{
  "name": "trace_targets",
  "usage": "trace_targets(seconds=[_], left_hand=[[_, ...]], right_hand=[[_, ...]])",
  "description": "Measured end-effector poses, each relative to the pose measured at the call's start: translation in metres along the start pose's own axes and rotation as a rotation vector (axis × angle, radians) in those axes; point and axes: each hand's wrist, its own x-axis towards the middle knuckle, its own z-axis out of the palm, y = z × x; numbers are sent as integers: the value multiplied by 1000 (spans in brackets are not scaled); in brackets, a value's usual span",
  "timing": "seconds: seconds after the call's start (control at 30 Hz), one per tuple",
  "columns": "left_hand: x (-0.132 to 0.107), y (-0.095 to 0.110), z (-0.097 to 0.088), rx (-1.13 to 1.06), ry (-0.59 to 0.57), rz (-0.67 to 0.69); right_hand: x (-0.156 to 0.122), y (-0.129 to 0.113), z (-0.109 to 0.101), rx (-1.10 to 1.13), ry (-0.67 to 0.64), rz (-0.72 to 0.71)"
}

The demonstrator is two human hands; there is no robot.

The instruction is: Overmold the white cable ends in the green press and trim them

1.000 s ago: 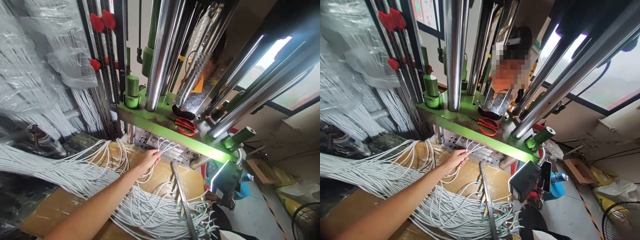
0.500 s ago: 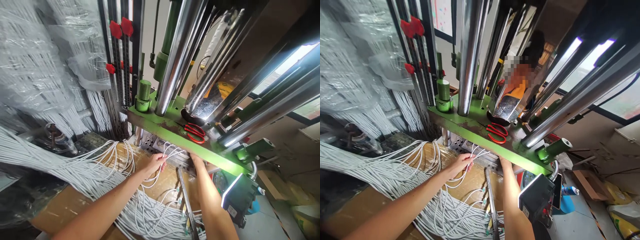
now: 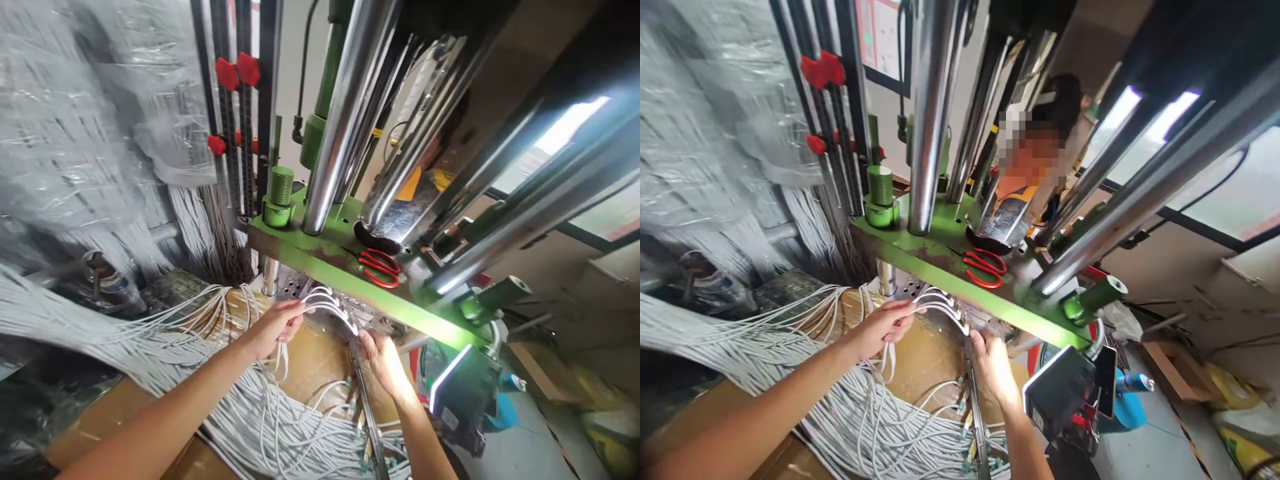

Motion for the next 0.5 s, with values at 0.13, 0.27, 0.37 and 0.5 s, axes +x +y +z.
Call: trace_targets(seconds=[0.13, 0.27, 0.37, 0.5], left_hand=[[-31, 21, 0, 205, -131, -183], [-49, 20, 10, 341, -207, -286], [-57, 16, 16, 410, -232, -303], [-66, 14, 26, 522, -214, -259]], right_hand=[[-43, 8, 4, 127, 0, 71], [-73, 15, 6, 222, -12, 112], [-90, 17, 7, 272, -20, 139], [-107, 19, 7, 318, -30, 184]])
